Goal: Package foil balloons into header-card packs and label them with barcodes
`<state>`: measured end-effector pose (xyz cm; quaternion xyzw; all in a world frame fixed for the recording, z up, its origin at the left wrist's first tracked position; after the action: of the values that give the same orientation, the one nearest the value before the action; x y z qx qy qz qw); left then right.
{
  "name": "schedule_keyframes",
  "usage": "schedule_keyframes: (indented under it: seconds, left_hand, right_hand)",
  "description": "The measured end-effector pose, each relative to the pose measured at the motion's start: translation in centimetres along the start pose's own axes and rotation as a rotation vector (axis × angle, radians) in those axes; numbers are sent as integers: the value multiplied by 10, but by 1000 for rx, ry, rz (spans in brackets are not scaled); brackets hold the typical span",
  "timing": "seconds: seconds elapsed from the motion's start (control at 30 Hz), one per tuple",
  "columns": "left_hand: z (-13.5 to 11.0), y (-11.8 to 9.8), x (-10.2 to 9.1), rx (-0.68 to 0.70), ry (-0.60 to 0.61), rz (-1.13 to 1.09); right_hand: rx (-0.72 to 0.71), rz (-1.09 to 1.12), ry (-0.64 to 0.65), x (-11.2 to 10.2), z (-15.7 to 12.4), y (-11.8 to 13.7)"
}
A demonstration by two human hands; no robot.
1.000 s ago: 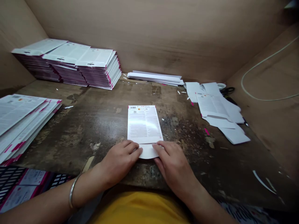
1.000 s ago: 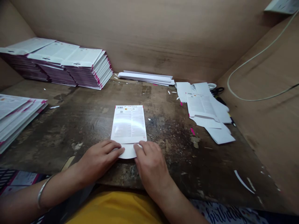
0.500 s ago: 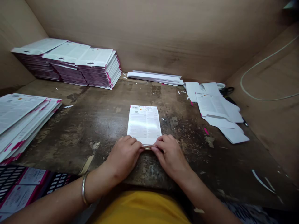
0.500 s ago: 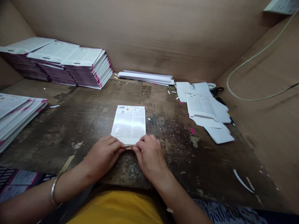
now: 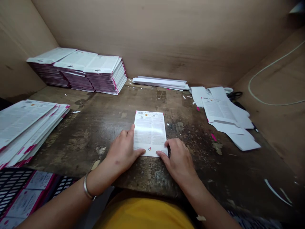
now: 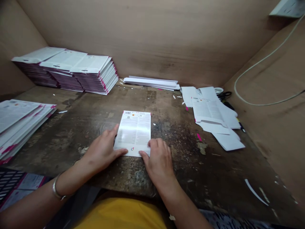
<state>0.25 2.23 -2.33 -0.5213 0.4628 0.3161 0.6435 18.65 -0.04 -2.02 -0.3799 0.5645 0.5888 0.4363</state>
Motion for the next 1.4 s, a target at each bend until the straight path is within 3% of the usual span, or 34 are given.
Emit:
schedule_keyframes:
  seconds: [0.13, 0.3, 0.6, 0.7, 0.77, 0.87, 0.93, 1.0, 1.07, 1.23, 1.4]
  left_hand:
    - [12, -4, 11, 11, 125, -272]
    - [12, -2, -8, 46, -46, 26]
    - [-12, -21, 3, 83, -21, 40]
    - [-13, -21, 5, 77, -46, 3]
    - [-12, -18, 5, 58, -58, -58]
    - [-14, -9, 2, -40, -134, -342]
    - [-16, -7, 7, -130, -158, -745]
    - [-20, -18, 22, -193, -69, -1181]
    - [-24, -34, 32, -231, 15, -1454]
    - [-29, -42, 41, -333, -129, -1615]
    - [-29, -44, 48, -343, -224, -1600]
  right_hand:
    - [-19, 50, -11, 0, -1, 1]
    - [-21, 92, -33, 0, 1, -2]
    - [50, 132, -120, -5, 3, -8]
    - [170, 305, -87, -5, 4, -15]
    - [280, 546, -42, -1, 4, -22]
    - [366, 1067, 87, 10, 3, -23]
    - [390, 1311, 175, 14, 2, -22]
    - [421, 1397, 197, 12, 0, -26]
    - [440, 1451, 198, 6, -3, -31]
    - [463, 1654, 461, 12, -26, -11]
    - [513, 1817, 428, 28, -36, 6]
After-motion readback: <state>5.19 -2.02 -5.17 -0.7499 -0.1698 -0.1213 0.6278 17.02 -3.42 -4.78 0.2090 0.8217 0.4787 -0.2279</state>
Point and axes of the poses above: each hand's wrist, its own z-axis towards the middle knuckle, its own x-axis out of the palm, y = z × x, the point moved 9 cm from there along z, towards the middle knuckle, and after that the axes turned 10 degrees about x, right-handed, at the moved point
